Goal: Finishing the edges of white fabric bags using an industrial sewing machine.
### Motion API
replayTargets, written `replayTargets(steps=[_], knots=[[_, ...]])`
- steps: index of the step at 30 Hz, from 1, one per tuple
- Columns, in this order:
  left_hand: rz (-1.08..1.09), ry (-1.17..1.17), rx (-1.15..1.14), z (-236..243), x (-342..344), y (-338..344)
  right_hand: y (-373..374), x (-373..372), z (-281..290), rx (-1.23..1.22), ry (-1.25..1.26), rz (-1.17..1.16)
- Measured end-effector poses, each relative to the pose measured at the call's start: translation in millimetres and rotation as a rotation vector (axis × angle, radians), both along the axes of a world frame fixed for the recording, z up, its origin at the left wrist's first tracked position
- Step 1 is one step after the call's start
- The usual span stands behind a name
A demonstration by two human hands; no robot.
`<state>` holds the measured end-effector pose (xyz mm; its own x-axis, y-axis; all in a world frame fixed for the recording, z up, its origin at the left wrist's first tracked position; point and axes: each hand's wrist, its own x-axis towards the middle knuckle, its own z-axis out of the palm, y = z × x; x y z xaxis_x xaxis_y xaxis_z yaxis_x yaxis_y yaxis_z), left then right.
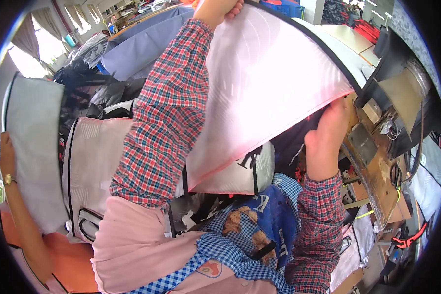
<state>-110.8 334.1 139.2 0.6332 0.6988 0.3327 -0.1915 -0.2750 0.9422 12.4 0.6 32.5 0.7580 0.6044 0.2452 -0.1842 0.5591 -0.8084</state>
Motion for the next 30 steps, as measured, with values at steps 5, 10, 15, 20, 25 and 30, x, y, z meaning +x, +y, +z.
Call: replayTargets(steps=[5, 10, 15, 20, 25, 30], knots=[[0.305, 0.129, 0.883, -33.4, 22.3, -77.3, -5.7, 17.2, -11.3, -0.129, -0.027, -0.201], [-0.058, 0.151, 1.316, -54.8, 31.1, -164.7, -17.4, 5.7, -4.1, -0.012, -0.176, 0.000], [-0.141, -0.238, 0.897, -55.3, 35.5, -178.8, -7.2, 34.2, -9.8, -0.073, -0.221, -0.117], [-0.144, -0.180, 0.852, -12.9, 24.1, -180.8, -7.3, 35.7, 18.5, 0.005, -0.327, -0.037], [-0.014, -0.146, 0.859, 24.4, 14.6, -176.5, 7.3, 14.2, 53.4, -0.002, -0.369, -0.027], [0.350, -0.339, 0.980, 67.8, -13.0, -161.1, 3.7, 12.4, 54.1, 0.600, -0.136, 1.115]])
